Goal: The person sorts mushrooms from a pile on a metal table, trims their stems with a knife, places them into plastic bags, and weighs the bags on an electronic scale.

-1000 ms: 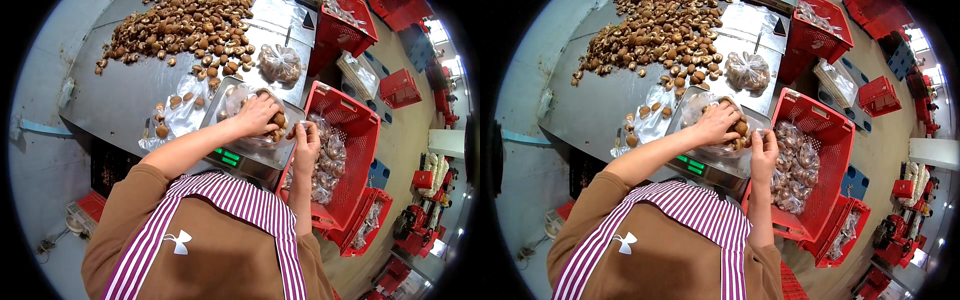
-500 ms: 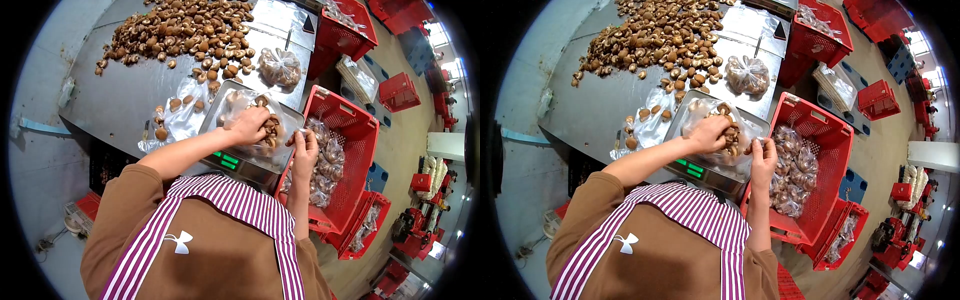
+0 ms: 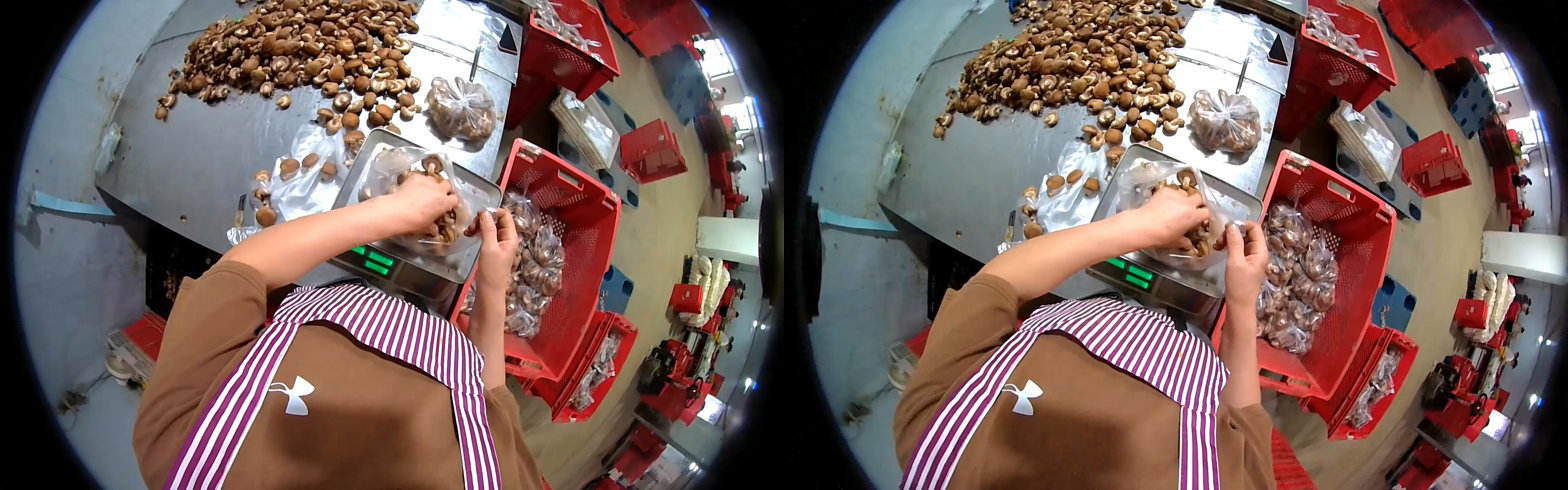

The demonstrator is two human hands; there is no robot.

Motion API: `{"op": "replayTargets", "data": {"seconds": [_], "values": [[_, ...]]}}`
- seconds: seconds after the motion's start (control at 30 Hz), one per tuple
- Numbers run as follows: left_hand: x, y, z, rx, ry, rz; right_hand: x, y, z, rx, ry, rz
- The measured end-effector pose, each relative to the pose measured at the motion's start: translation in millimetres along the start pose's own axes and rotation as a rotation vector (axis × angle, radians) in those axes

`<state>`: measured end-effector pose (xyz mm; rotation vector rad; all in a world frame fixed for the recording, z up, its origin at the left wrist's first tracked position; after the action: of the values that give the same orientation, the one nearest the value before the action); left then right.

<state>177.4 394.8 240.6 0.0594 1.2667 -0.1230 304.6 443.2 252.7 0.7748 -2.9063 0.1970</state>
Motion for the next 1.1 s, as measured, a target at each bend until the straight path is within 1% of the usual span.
{"op": "replayTargets", "data": {"seconds": [0.03, 0.1, 0.17, 0.2, 0.23, 0.33, 0.4, 0.43, 0.5, 0.57, 0.63, 0.67, 0.7, 0.73, 0.77, 0.8, 0.83, 0.87, 0.9, 0.93, 0.97, 1.0, 1.03, 1.1], "values": [[7.5, 5.2, 2.3, 0.009, 0.055, -0.082, -0.9, 0.2, 0.3, -0.003, -0.039, -0.004], [20.4, 10.5, 9.2, 0.066, 0.121, -0.006, -1.4, -1.3, 1.0, -0.011, -0.074, -0.024], [12.2, 5.8, 17.6, 0.186, 0.121, 0.124, -7.5, -5.0, 6.5, 0.059, -0.04, 0.058], [18.5, 5.5, 18.4, 0.215, 0.148, 0.118, -6.7, -4.9, 1.0, 0.015, -0.067, 0.048], [14.2, 2.0, 19.2, 0.244, 0.082, 0.146, -8.3, -5.9, 2.3, 0.044, -0.063, 0.074], [15.0, -3.2, 10.4, 0.174, 0.083, 0.114, -10.2, -5.5, 3.1, 0.018, -0.041, 0.069], [7.6, -10.9, 1.3, 0.134, -0.055, 0.209, -7.0, -5.2, 0.7, 0.027, -0.049, 0.058], [6.7, -14.6, 0.2, 0.13, -0.057, 0.208, -6.4, -5.6, 0.1, 0.036, -0.059, 0.053], [-7.8, -24.9, -8.2, 0.093, -0.238, 0.368, -7.9, -4.0, 3.1, 0.027, -0.073, 0.03], [-26.5, -32.9, -13.4, 0.056, -0.298, 0.377, -7.1, -3.5, 4.4, 0.025, -0.085, 0.006], [-44.7, -41.9, -32.4, -0.023, -0.616, 0.44, -9.2, -4.6, 3.7, 0.032, -0.098, 0.011], [-62.6, -48.2, -45.1, -0.144, -0.68, 0.392, -10.4, -4.9, 3.4, 0.036, -0.109, 0.014], [-66.9, -54.7, -61.4, -0.21, -0.92, 0.457, -11.8, -5.5, 3.6, 0.039, -0.109, 0.015], [-69.8, -60.2, -77.9, -0.363, -1.28, 0.379, -12.9, -5.8, 3.2, 0.033, -0.109, 0.011], [-61.5, -65.9, -110.6, -0.429, -1.27, 0.478, -14.1, -6.4, 3.4, 0.03, -0.109, 0.007], [-84.5, -78.6, -124.5, -0.497, -1.255, 0.55, -15.9, -6.5, 5.7, 0.037, -0.102, 0.005], [-97.0, -89.4, -136.7, -0.607, -1.239, 0.567, -16.3, -6.6, 6.8, 0.041, -0.098, 0.003], [-70.2, -97.8, -179.6, -0.767, -1.253, 0.61, -15.0, -6.8, 5.8, 0.038, -0.123, 0.003], [-70.6, -108.6, -201.6, -0.85, -1.219, 0.71, -13.5, -7.5, 3.7, 0.037, -0.15, 0.004], [-77.2, -121.8, -218.2, -0.865, -1.028, 0.793, -12.3, -8.5, 2.9, 0.042, -0.151, 0.0], [-57.3, -130.1, -254.2, -0.874, -1.009, 0.797, -12.4, -8.9, 3.4, 0.053, -0.157, 0.008], [-41.0, -146.2, -278.8, -1.03, -0.951, 0.793, -12.1, -9.2, 3.0, 0.049, -0.171, 0.003], [-28.7, -153.4, -292.3, -0.981, -1.078, 0.764, -13.0, -10.5, 3.6, 0.043, -0.185, -0.001], [-25.5, -175.2, -295.5, -1.069, -0.992, 0.742, -17.1, -13.5, 5.4, 0.034, -0.207, -0.008]]}}
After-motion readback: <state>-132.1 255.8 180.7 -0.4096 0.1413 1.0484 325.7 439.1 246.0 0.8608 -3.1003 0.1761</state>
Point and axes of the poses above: each hand's wrist, its own y-axis towards the middle knuckle, its own x-axis out of the palm, z = x × y, the point moved 8 cm from there along y, towards the middle knuckle, and after that the axes turned 3 degrees about y, right-handed, at the moved point
